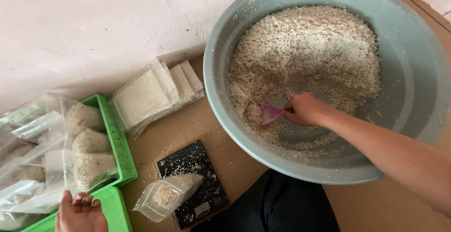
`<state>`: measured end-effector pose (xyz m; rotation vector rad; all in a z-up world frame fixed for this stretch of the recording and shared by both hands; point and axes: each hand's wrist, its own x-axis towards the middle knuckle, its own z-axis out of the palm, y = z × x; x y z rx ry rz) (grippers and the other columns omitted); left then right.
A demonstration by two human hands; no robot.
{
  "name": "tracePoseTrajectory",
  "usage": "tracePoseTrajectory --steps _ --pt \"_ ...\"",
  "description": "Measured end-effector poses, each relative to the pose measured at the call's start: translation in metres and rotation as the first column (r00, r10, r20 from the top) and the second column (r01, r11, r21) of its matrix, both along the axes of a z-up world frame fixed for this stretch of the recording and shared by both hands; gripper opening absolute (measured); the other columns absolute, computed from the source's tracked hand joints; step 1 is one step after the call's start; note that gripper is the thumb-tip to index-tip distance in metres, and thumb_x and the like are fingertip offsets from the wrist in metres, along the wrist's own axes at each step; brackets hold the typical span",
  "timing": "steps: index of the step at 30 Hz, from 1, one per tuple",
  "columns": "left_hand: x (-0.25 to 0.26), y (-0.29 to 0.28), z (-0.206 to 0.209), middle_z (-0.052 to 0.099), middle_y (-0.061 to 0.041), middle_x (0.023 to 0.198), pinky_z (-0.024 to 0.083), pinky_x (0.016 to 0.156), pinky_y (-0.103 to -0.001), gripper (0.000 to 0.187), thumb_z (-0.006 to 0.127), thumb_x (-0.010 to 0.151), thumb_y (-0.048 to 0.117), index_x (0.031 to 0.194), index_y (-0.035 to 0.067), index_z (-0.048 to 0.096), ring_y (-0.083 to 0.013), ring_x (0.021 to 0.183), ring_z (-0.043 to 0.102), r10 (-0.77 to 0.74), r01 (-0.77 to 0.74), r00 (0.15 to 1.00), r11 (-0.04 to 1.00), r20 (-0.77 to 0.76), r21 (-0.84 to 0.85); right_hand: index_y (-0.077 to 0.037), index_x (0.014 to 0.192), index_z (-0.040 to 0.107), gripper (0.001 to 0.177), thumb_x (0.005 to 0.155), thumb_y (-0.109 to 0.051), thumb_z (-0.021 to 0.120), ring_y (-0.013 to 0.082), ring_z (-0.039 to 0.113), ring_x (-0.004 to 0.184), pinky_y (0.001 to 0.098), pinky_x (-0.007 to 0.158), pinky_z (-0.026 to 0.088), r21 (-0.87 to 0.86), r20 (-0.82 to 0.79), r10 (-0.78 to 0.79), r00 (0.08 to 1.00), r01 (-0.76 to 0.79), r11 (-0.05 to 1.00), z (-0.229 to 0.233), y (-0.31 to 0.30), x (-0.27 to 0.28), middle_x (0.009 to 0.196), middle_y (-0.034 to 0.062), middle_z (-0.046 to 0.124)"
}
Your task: Scooping grain from a large basin into small plastic bags, weighing them on a digital scale, and sealing the bags.
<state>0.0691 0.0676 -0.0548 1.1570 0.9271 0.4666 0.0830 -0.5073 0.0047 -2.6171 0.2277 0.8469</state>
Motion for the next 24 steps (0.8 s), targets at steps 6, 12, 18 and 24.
tracePoseTrajectory --steps 6,12,18,24 --pt "-0.015 -0.03 0.039 0.063 -0.001 0.078 0.04 0.057 -0.022 0.01 0.073 0.094 0.02 0.095 0.017 0.063 -0.0084 0.065 0.057 -0.044 0.044 0.994 0.999 0.099 0.003 -0.016 0.12 0.072 0.032 0.101 -0.033 0.053 0.0113 0.052 0.045 0.0214 0.044 0.04 -0.117 -0.115 -0.064 0.991 0.05 0.992 0.025 -0.013 0.001 0.068 0.0043 0.07" --pt "-0.021 -0.023 0.028 0.067 -0.004 0.082 0.045 0.058 -0.02 0.015 0.07 0.089 0.012 0.104 0.015 0.067 -0.0102 0.068 0.062 -0.304 0.319 0.935 0.946 0.181 -0.057 -0.012 0.09 0.082 0.037 0.101 -0.033 0.055 0.0122 0.032 0.037 0.0261 0.042 0.025 -0.062 -0.038 -0.12 0.992 0.118 0.991 0.047 -0.033 -0.027 0.05 0.003 0.05" --pt "-0.04 -0.033 0.022 0.069 -0.005 0.097 0.045 0.061 -0.018 0.027 0.068 0.088 0.007 0.114 0.01 0.061 -0.0098 0.077 0.062 -0.626 0.597 0.758 0.779 0.184 0.192 -0.018 0.118 0.077 0.033 0.097 -0.035 0.057 0.0136 0.043 0.041 0.0251 0.044 0.027 -0.117 0.128 -0.207 0.97 0.222 0.968 0.118 0.007 -0.066 0.056 0.0061 0.069" --pt "-0.053 -0.06 0.068 0.072 -0.008 0.1 0.053 0.081 -0.023 0.037 0.078 0.078 0.01 0.112 0.003 0.064 -0.0123 0.09 0.067 -0.752 0.714 0.655 0.649 0.075 0.262 -0.019 0.112 0.081 0.032 0.092 -0.038 0.065 0.0188 0.064 0.055 0.0306 0.051 0.039 -0.098 0.414 -0.201 0.888 0.263 0.96 0.158 0.05 -0.092 0.072 0.0048 0.081"
